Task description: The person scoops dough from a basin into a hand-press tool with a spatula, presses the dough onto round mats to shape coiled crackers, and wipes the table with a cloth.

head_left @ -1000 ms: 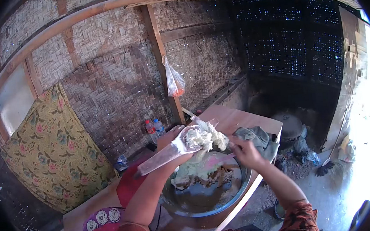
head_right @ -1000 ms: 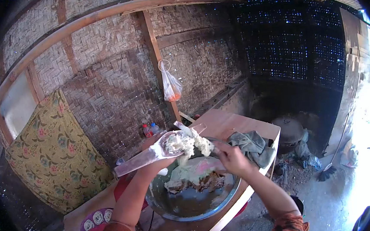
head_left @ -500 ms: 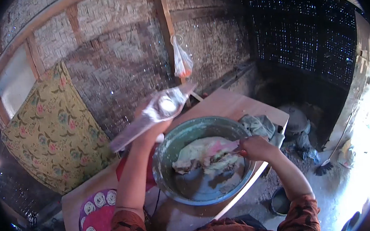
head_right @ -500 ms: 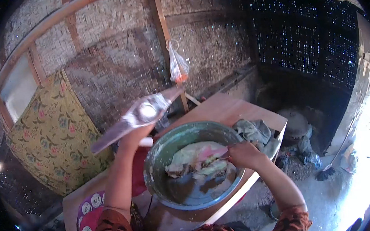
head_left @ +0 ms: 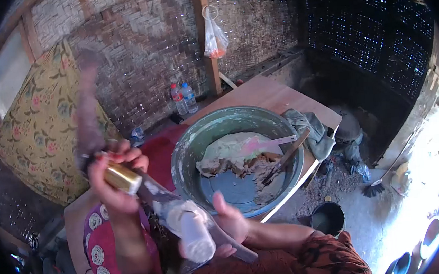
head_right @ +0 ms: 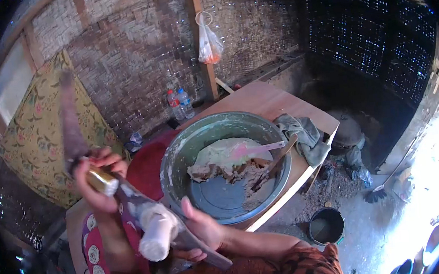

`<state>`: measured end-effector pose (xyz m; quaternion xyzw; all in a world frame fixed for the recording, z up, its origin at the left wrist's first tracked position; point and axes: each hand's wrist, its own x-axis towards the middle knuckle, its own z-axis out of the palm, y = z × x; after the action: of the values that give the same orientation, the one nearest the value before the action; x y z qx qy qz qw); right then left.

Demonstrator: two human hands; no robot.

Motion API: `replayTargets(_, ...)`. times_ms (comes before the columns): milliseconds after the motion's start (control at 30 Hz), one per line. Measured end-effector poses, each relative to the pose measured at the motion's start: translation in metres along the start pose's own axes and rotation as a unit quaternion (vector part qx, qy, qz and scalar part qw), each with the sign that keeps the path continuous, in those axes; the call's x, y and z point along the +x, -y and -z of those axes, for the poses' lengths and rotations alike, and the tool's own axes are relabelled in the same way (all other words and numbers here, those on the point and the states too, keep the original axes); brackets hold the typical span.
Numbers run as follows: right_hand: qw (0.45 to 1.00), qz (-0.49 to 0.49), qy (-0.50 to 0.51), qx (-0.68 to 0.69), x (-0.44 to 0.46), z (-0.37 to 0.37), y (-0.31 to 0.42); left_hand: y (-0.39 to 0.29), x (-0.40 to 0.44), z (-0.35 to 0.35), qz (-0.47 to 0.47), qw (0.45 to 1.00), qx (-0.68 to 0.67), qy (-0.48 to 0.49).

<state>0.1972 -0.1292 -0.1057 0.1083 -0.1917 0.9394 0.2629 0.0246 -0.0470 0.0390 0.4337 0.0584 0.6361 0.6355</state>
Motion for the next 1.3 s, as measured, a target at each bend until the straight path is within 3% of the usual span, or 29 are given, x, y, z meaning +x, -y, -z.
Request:
replayTargets(33, 1.0, -0.014, -0.018, 0.0, 0.003, -0.003, -0.001, 0.006, -0.013, 0.007, -0.01, 0.991, 0.092, -0.092)
replayTargets(67, 0.999, -0.028, -0.036, 0.001, 0.005, -0.005, -0.002, 0.004, -0.019, 0.037, 0.018, 0.995, 0.064, -0.078)
replayTargets(100, 0.998, -0.042, -0.053, 0.002, 0.008, -0.008, -0.003, -0.008, -0.03, 0.062, 0.05, 0.984, 0.066, -0.156)
replayTargets(167, 0.987, 0.019, -0.159, 0.013, 0.0, -0.004, -0.001, -0.008, -0.06, 0.144, -0.046, 0.895, 0.325, -0.302)
replayTargets(200, 0.978, 0.075, -0.179, -0.075, -0.003, -0.007, 0.004, -0.013, -0.081, 0.176, -0.054, 0.84, 0.421, -0.338)
replayTargets(233, 0.96, 0.128, -0.189, -0.162, -0.003, -0.008, 0.01, -0.011, -0.104, 0.192, -0.026, 0.826, 0.465, -0.316)
replayTargets(267, 0.916, 0.141, -0.267, -0.263, -0.005, -0.011, 0.016, -0.008, -0.122, 0.199, 0.023, 0.837, 0.475, -0.27)
replayTargets(333, 0.765, 0.189, -0.357, -0.501, 0.007, -0.014, 0.013, 0.003, -0.154, 0.195, 0.137, 0.857, 0.472, -0.155)
replayTargets(433, 0.645, 0.169, -0.329, -0.668, 0.044, -0.054, 0.002, 0.008, -0.174, 0.189, 0.202, 0.852, 0.482, -0.026)
replayTargets(500, 0.477, 0.161, -0.24, -0.83, 0.067, -0.064, -0.005, -0.001, -0.179, 0.185, 0.21, 0.844, 0.493, 0.028)
replayTargets(567, 0.504, 0.125, -0.205, -0.83, 0.09, -0.074, -0.015, -0.019, -0.182, 0.179, 0.214, 0.838, 0.497, 0.074)
replayTargets(633, 0.387, 0.092, -0.116, -0.91, 0.111, -0.078, -0.022, -0.039, -0.187, 0.172, 0.211, 0.831, 0.501, 0.116)
replayTargets(700, 0.428, 0.03, -0.117, -0.896, 0.134, -0.091, -0.039, -0.06, -0.192, 0.165, 0.209, 0.831, 0.496, 0.137)
replayTargets(767, 0.405, -0.027, -0.125, -0.905, 0.153, -0.092, -0.054, -0.084, -0.204, 0.155, 0.221, 0.855, 0.453, 0.125)
replayTargets(833, 0.423, -0.061, -0.141, -0.893, 0.171, -0.1, -0.073, -0.097, -0.214, 0.155, 0.229, 0.877, 0.402, 0.127)
replayTargets(900, 0.421, -0.104, -0.162, -0.886, 0.184, -0.101, -0.085, -0.103, -0.227, 0.166, 0.185, 0.833, 0.502, 0.14)
replayTargets(933, 0.421, -0.11, -0.158, -0.886, 0.188, -0.098, -0.089, -0.111, -0.23, 0.171, 0.231, 0.84, 0.466, 0.154)
replayTargets(967, 0.489, -0.125, -0.16, -0.848, 0.19, -0.091, -0.089, -0.114, -0.237, 0.182, 0.232, 0.842, 0.464, 0.148)
replayTargets(1033, 0.701, -0.196, -0.173, -0.663, 0.183, -0.072, -0.085, -0.118, -0.25, 0.206, 0.161, 0.834, 0.512, 0.127)
replayTargets(1067, 0.815, -0.245, -0.177, -0.493, 0.167, -0.055, -0.078, -0.137, -0.255, 0.21, 0.169, 0.849, 0.491, 0.099)
replayTargets(1100, 0.859, -0.365, -0.096, -0.345, 0.143, -0.011, -0.065, -0.156, -0.26, 0.214, 0.176, 0.862, 0.47, 0.07)
replayTargets(1167, 0.912, -0.38, -0.089, -0.122, 0.129, 0.01, -0.1, -0.216, -0.243, 0.198, 0.244, 0.836, 0.46, 0.173)
replayTargets(1233, 0.923, -0.367, -0.112, -0.01, 0.131, 0.02, -0.142, -0.253, -0.221, 0.187, 0.014, 0.917, 0.372, 0.141)
replayTargets(1267, 0.923, -0.363, -0.125, 0.015, 0.133, 0.023, -0.158, -0.263, -0.21, 0.174, 0.005, 0.976, 0.196, 0.092)
replayTargets(1300, 0.923, -0.359, -0.136, 0.034, 0.136, 0.025, -0.173, -0.273, -0.198, 0.161, -0.021, 0.998, 0.013, 0.051)
